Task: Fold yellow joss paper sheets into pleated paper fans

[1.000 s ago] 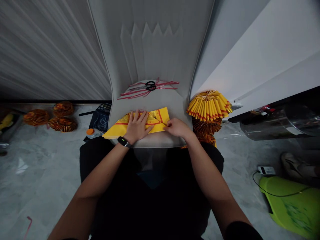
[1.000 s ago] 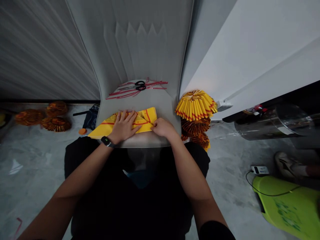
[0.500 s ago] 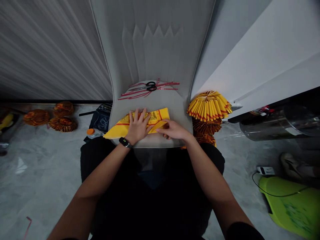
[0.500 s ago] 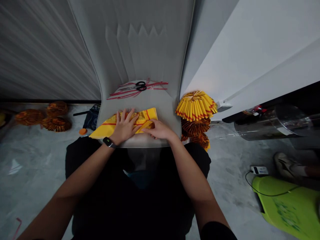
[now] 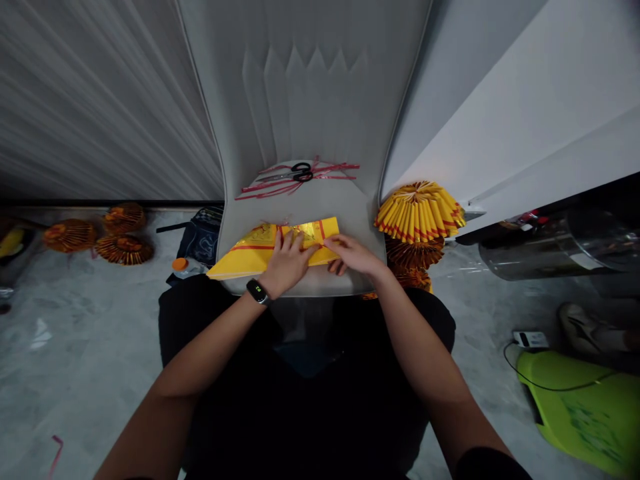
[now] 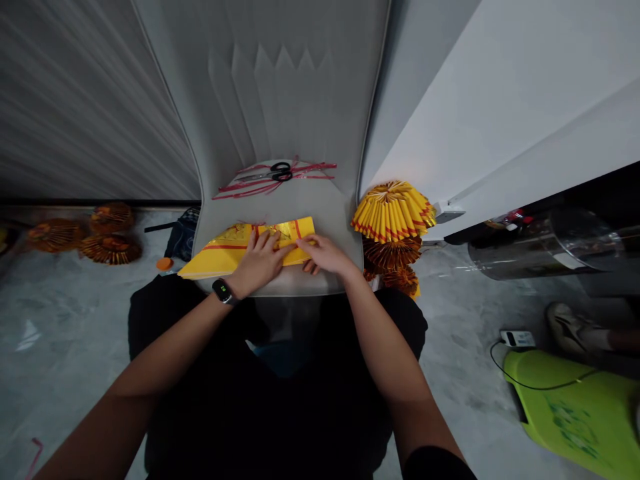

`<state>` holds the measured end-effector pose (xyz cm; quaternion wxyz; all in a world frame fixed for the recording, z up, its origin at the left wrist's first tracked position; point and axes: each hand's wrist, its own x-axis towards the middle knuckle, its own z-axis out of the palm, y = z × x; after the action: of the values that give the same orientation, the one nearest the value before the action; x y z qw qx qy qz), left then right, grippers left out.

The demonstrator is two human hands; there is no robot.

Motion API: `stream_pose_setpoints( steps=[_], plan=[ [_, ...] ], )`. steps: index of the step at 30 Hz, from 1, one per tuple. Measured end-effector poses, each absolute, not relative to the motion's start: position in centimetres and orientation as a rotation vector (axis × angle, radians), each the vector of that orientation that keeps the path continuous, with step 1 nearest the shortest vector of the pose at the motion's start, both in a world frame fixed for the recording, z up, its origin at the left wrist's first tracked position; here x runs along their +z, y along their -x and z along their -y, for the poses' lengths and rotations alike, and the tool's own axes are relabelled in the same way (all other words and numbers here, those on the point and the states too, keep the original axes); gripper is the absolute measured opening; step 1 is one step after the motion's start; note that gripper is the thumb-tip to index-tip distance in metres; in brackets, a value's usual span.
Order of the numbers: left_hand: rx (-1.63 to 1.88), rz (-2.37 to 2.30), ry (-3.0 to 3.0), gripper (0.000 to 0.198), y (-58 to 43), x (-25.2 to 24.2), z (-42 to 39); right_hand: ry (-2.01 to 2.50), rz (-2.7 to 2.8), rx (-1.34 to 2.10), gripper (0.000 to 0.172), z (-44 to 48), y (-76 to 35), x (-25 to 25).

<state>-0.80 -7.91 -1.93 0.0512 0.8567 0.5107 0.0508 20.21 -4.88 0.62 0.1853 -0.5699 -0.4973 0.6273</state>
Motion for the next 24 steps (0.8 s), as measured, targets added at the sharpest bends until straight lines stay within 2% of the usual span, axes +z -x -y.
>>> stream_pose_setpoints(
  steps=[4,6,10,15,24],
  plan=[
    [0.047,-1.540,-2.608,0.050,0.3,-1.2,8.2,1.623,1.545,1.651,0.014,4.9,-19.8,-0.5],
    [0.039,-1.547,-2.593,0.050,0.2,-0.9,8.3,1.612,1.676,1.554,0.013,5.1,-19.8,-1.1],
    [0.002,-1.553,-2.548,0.052,-0.2,-0.7,8.3,1.586,1.792,1.472,0.026,5.1,-20.0,-2.0],
    [-0.118,-1.598,-2.492,0.059,-1.3,-0.7,8.6,1.615,1.621,1.694,0.040,4.5,-20.6,-1.5],
    [-0.002,-1.550,-2.522,0.069,-1.2,-1.5,8.8,1.613,1.575,1.700,0.021,5.3,-21.9,-0.8]
  ],
)
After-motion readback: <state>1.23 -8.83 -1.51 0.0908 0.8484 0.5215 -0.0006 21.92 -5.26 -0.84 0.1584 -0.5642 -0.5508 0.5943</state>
